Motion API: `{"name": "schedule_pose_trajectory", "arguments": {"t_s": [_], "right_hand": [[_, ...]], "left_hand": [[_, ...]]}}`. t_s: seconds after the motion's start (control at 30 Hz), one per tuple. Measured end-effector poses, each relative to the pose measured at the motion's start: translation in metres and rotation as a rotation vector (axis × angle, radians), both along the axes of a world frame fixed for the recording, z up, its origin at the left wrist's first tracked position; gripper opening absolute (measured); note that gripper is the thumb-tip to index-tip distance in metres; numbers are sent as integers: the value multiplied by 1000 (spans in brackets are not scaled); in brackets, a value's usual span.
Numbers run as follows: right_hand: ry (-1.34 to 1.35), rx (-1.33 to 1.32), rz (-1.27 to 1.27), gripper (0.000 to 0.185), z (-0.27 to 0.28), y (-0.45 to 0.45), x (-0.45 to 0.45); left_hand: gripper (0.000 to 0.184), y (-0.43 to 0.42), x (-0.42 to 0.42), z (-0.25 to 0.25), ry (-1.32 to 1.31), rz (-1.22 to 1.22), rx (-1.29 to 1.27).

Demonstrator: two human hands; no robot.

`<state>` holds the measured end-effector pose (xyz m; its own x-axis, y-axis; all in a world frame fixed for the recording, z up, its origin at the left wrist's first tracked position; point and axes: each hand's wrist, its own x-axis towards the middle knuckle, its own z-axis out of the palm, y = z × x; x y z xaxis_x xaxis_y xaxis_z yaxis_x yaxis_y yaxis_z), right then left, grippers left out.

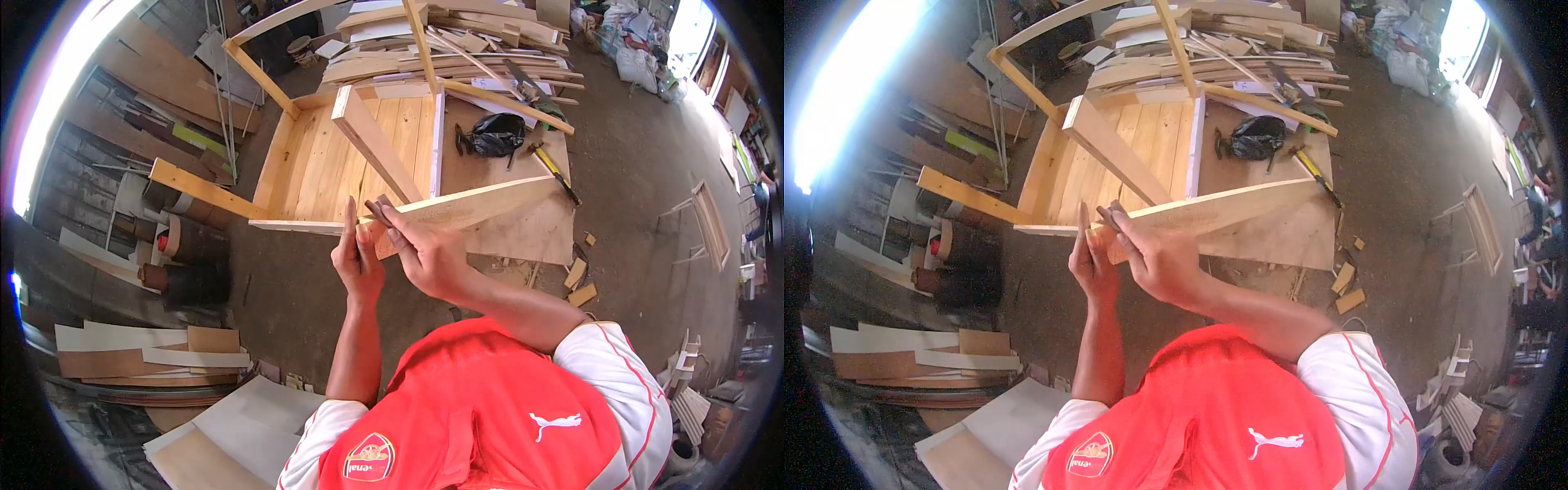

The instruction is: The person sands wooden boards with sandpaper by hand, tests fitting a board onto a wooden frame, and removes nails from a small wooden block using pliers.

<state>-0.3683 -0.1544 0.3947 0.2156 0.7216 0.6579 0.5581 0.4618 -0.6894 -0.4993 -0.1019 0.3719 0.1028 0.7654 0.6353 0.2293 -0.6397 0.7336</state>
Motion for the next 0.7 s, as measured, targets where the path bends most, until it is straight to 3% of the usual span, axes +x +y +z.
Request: {"name": "schedule_pose_trajectory", "arguments": {"t_s": [0.03, 0.17, 0.43, 0.53, 0.6, 0.7], "right_hand": [[-43, -130, 35, 35, 3, -4, 6], [-65, -207, -55, 39, -33, 12, 41], [8, -96, -30, 37, -23, 2, 24], [52, -221, -94, 35, -63, 4, 71], [5, -420, -250, 36, -118, 7, 115], [50, -468, -414, 35, -151, 10, 147]], "left_hand": [[46, 0, -1, -1, 7, 8, -27], [45, 0, -5, -3, -26, 51, -93], [41, -1, -3, -6, -34, 43, -23], [41, 7, -14, -12, -61, 91, 57], [41, 11, -21, -12, -87, 129, 77], [46, 4, -33, -11, -85, 133, 16]]}}
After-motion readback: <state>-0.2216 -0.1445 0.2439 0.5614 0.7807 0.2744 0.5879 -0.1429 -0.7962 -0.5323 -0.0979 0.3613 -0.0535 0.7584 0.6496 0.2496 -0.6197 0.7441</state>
